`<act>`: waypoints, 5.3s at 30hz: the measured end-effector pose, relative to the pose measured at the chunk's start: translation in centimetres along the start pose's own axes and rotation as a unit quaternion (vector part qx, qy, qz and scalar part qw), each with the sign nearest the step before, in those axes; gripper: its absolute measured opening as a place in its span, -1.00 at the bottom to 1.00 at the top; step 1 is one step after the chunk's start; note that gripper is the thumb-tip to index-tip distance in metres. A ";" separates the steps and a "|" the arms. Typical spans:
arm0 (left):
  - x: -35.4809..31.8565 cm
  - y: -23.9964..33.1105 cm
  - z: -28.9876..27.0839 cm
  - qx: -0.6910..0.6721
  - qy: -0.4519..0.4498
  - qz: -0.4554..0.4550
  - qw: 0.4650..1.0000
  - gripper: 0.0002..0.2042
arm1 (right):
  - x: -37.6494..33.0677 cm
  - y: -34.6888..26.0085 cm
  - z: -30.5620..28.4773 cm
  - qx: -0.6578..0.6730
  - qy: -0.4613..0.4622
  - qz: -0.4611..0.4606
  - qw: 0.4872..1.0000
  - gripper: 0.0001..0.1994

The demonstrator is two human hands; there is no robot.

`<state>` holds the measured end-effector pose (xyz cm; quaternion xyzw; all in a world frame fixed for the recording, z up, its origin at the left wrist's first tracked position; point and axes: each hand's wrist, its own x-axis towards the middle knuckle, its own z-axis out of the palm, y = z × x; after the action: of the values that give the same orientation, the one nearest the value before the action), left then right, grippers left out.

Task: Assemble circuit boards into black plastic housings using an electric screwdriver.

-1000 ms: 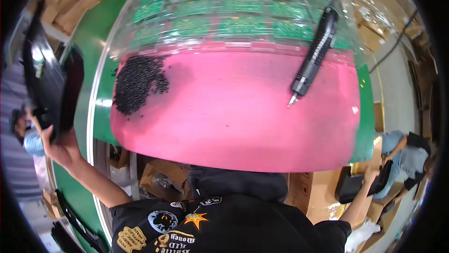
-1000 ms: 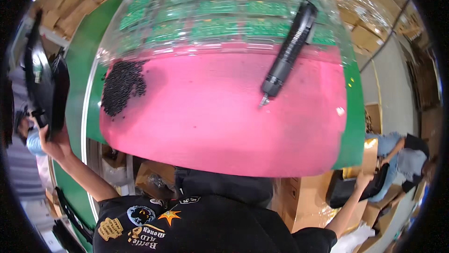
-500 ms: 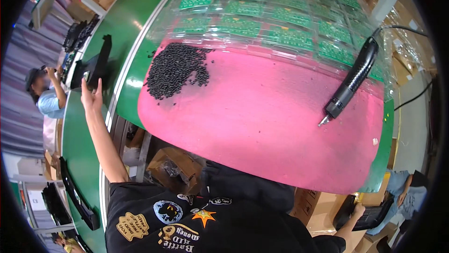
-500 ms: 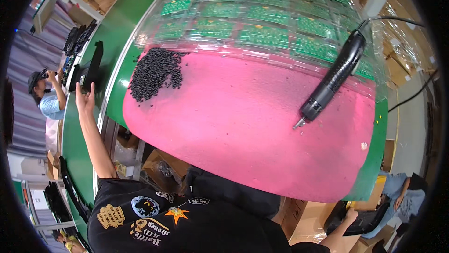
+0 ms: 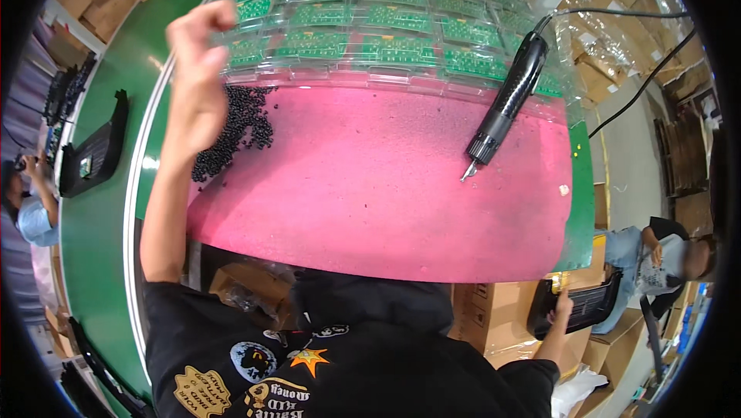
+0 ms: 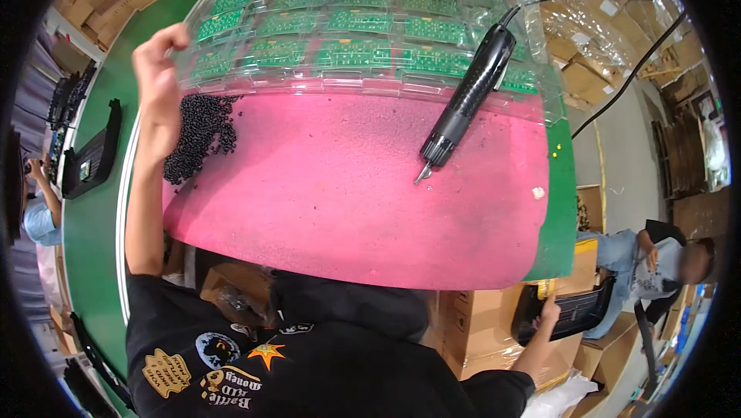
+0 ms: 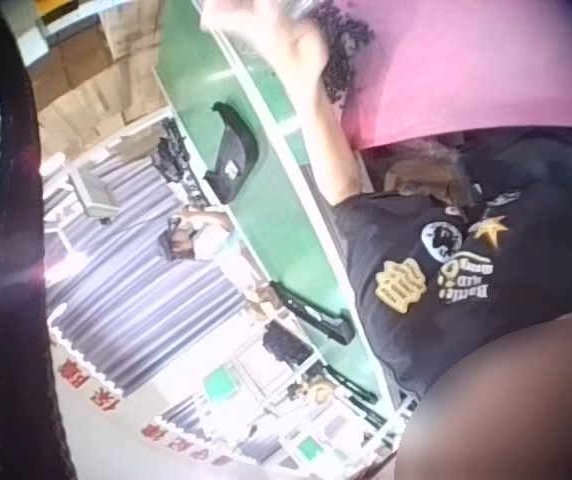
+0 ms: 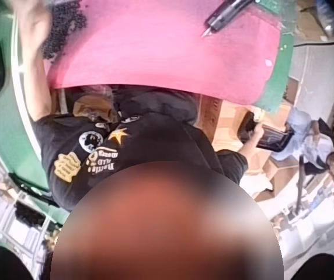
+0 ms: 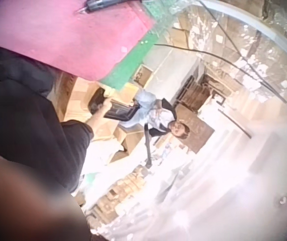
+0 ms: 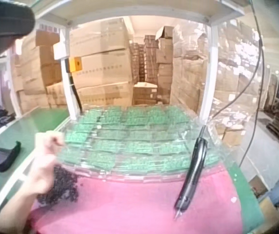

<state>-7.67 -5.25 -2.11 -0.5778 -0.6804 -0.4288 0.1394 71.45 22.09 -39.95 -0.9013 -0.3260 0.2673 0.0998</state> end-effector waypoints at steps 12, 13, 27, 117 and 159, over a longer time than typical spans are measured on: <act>3.8 1.6 13.9 0.070 -0.184 0.193 0.961 -0.61 | -15.7 -1.2 -13.7 0.403 -0.068 -0.255 0.876 -0.72; 3.9 1.5 14.0 0.067 -0.191 0.178 0.963 -0.60 | -17.2 -1.0 -14.3 0.434 -0.067 -0.288 0.851 -0.67; 2.7 2.0 13.8 0.087 -0.207 0.144 0.964 -0.66 | -32.4 -8.3 -16.2 -0.052 0.162 -0.701 0.693 -0.70; -1.4 11.6 11.2 -0.185 -0.435 0.018 0.881 -0.47 | -44.9 -26.5 -7.1 0.043 -0.269 -0.750 0.603 -0.51; -3.8 -0.5 0.7 0.078 -0.280 -0.035 0.956 -0.80 | -48.5 -38.6 -4.8 -0.189 -0.163 -0.753 0.609 -0.69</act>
<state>-6.76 -7.20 -5.31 -0.6377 -0.7434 -0.1999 -0.0275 22.18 20.54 -2.06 -0.2790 -0.9438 0.1728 0.0383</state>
